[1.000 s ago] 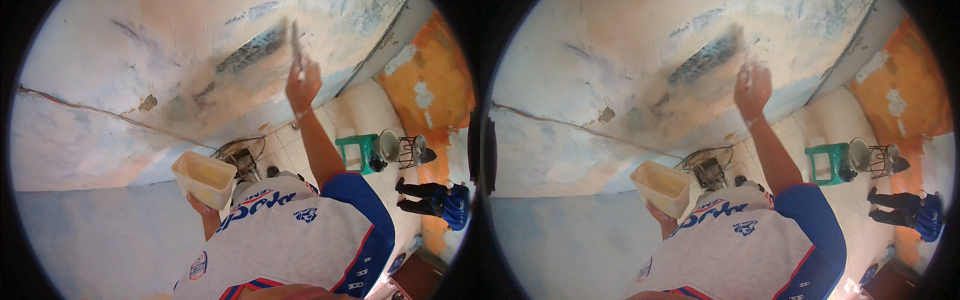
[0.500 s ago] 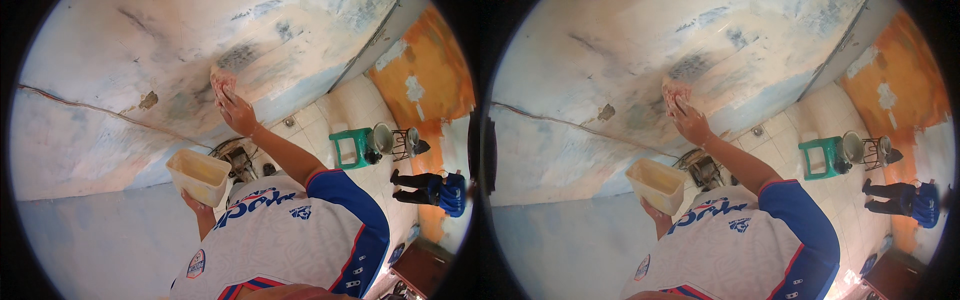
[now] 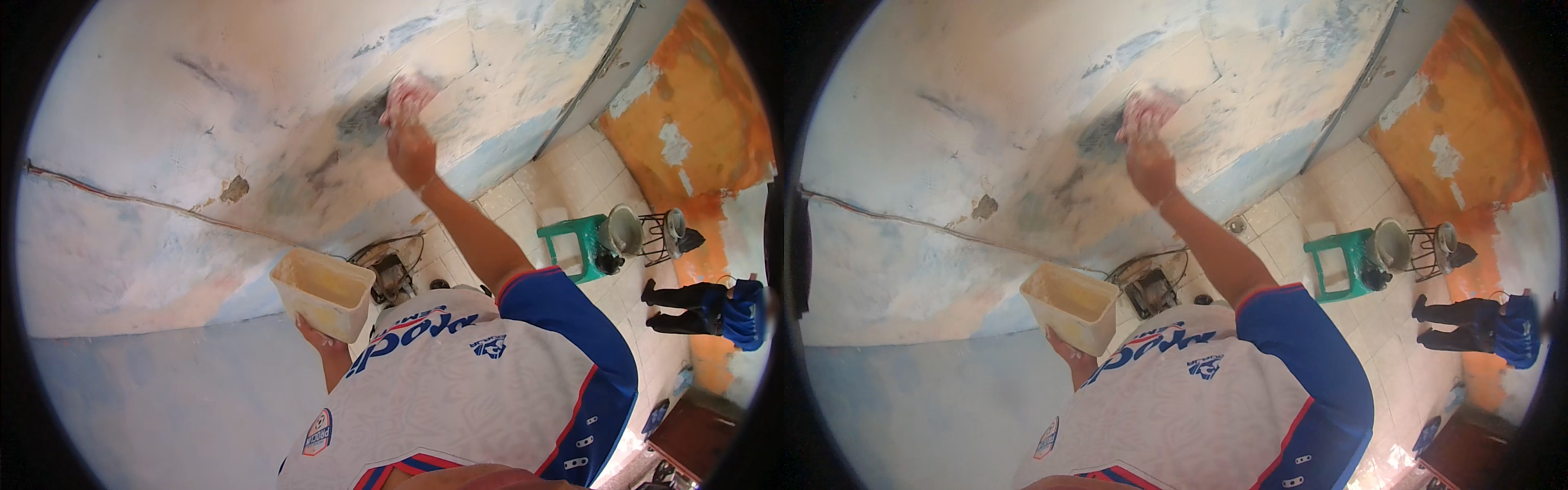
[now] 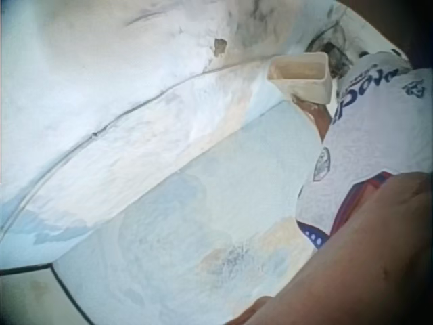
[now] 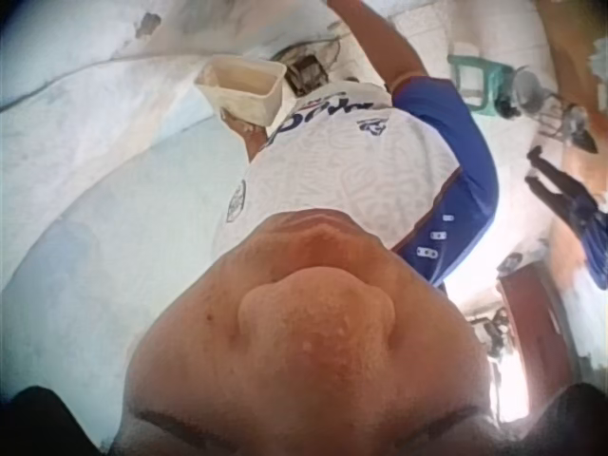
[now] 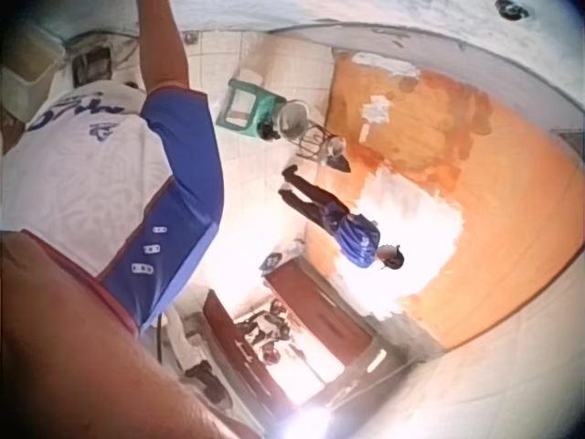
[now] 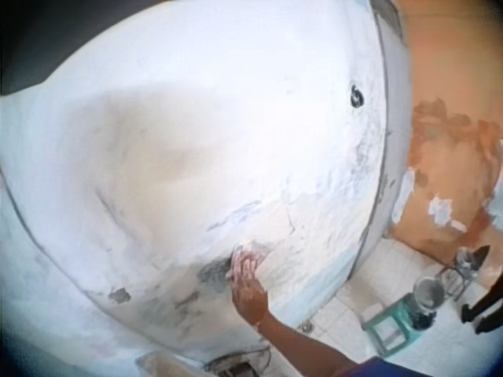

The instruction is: The person patches a damaged wall by scooping a plaster mixture from a container and applying it over cracks and holes using a scraper.

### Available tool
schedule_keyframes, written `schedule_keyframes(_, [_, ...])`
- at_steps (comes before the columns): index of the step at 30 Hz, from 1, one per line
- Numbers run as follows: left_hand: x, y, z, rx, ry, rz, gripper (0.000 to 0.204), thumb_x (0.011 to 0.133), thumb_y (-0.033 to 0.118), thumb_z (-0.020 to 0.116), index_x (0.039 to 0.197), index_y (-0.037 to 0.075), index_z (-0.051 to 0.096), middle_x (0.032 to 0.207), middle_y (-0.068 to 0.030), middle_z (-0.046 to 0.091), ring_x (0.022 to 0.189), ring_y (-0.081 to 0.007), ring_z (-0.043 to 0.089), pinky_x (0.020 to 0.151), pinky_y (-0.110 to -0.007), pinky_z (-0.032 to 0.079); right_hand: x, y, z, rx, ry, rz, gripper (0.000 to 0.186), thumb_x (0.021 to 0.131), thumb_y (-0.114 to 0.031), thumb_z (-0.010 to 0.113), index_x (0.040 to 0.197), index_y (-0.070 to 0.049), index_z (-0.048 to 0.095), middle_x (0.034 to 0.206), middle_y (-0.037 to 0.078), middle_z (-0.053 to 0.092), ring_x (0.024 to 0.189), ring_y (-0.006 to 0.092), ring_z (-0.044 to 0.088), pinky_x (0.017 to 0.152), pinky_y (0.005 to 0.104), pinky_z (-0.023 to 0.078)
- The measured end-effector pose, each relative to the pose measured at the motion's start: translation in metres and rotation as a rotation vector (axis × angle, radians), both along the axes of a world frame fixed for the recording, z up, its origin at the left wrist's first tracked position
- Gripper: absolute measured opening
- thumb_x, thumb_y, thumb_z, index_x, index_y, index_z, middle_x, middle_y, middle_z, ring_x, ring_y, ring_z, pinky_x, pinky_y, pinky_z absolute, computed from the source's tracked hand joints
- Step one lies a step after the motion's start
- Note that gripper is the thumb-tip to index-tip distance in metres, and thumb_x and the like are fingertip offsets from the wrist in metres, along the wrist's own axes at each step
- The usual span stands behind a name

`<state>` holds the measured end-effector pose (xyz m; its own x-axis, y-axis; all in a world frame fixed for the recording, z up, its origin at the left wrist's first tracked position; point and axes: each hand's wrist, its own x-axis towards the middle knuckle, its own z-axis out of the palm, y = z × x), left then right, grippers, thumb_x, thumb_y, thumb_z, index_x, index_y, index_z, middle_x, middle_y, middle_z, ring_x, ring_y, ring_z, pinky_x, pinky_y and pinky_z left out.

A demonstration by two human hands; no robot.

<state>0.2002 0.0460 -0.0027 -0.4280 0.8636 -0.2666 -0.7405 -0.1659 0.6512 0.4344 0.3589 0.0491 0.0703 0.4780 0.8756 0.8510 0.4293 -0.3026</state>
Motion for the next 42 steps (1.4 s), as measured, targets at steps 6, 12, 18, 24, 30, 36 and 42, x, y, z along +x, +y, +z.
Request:
schedule_keyframes(6, [0.015,0.016,0.0,0.017,0.055,-0.023,0.065,0.098,0.048,0.048,0.149,0.01,0.035,0.145,-0.0139,0.046,0.131,-0.0343,0.047,0.108,-0.051,0.043,0.062,-0.056,0.003,-0.087,0.053,0.202,0.026,0.089,-0.009,0.066,0.113,0.001,0.069,0.097,0.022,0.07,0.075,0.0348,0.069,0.064,0.0393,0.056])
schedule_keyframes(12, [0.03,0.015,0.005,-0.012,0.023,-0.02,0.064,0.097,0.048,0.05,0.148,0.01,0.036,0.144,-0.014,0.048,0.13,-0.0344,0.048,0.108,-0.052,0.043,0.111,0.019,0.044,0.154,0.232,-0.032,0.011,0.091,-0.008,0.062,0.092,0.0,0.069,0.077,0.016,0.066,0.066,0.0311,0.064,0.058,0.0413,0.052])
schedule_keyframes(18, [0.032,0.025,0.006,0.01,0.061,-0.031,0.064,0.097,0.047,0.05,0.148,0.01,0.036,0.144,-0.0142,0.048,0.131,-0.0345,0.048,0.108,-0.052,0.043,0.012,-0.066,0.004,-0.075,0.108,0.416,0.033,0.088,-0.007,0.063,0.12,-0.001,0.066,0.107,0.021,0.071,0.083,0.0292,0.071,0.067,0.0366,0.056])
schedule_keyframes(24, [0.032,0.01,0.007,0.002,0.021,0.035,0.065,0.097,0.047,0.051,0.149,0.01,0.035,0.145,-0.0142,0.047,0.131,-0.0354,0.048,0.108,-0.052,0.043,0.102,-0.034,0.041,-0.079,0.332,-0.016,0.021,0.094,-0.01,0.061,0.109,0.0,0.072,0.093,0.019,0.072,0.072,0.0261,0.07,0.058,0.0338,0.054])
schedule_keyframes(30, [0.015,0.008,-0.011,0.0,0.019,0.025,0.073,0.093,0.05,0.054,0.151,0.01,0.033,0.147,-0.0146,0.045,0.133,-0.0362,0.046,0.109,-0.052,0.043,0.074,0.012,0.014,0.068,0.113,-0.055,0.037,0.092,-0.015,0.06,0.127,-0.006,0.064,0.113,0.017,0.07,0.085,0.0308,0.07,0.07,0.0369,0.057])
schedule_keyframes(36, [0.01,0.004,-0.018,0.098,-0.021,0.089,0.077,0.09,0.051,0.056,0.151,0.01,0.032,0.146,-0.0156,0.045,0.131,-0.037,0.048,0.108,-0.053,0.044,0.018,-0.07,0.01,-0.016,0.233,0.326,0.025,0.088,-0.006,0.065,0.112,-0.003,0.071,0.108,0.017,0.072,0.096,0.0312,0.072,0.07,0.0357,0.058])
schedule_keyframes(42, [0.003,-0.011,-0.026,0.069,-0.025,0.133,0.074,0.093,0.049,0.053,0.151,0.009,0.032,0.146,-0.0165,0.045,0.13,-0.0369,0.048,0.107,-0.053,0.045,0.126,0.011,0.062,0.308,0.325,-0.156,0.023,0.094,-0.008,0.062,0.112,0.001,0.072,0.089,0.017,0.074,0.067,0.0232,0.071,0.055,0.032,0.053])
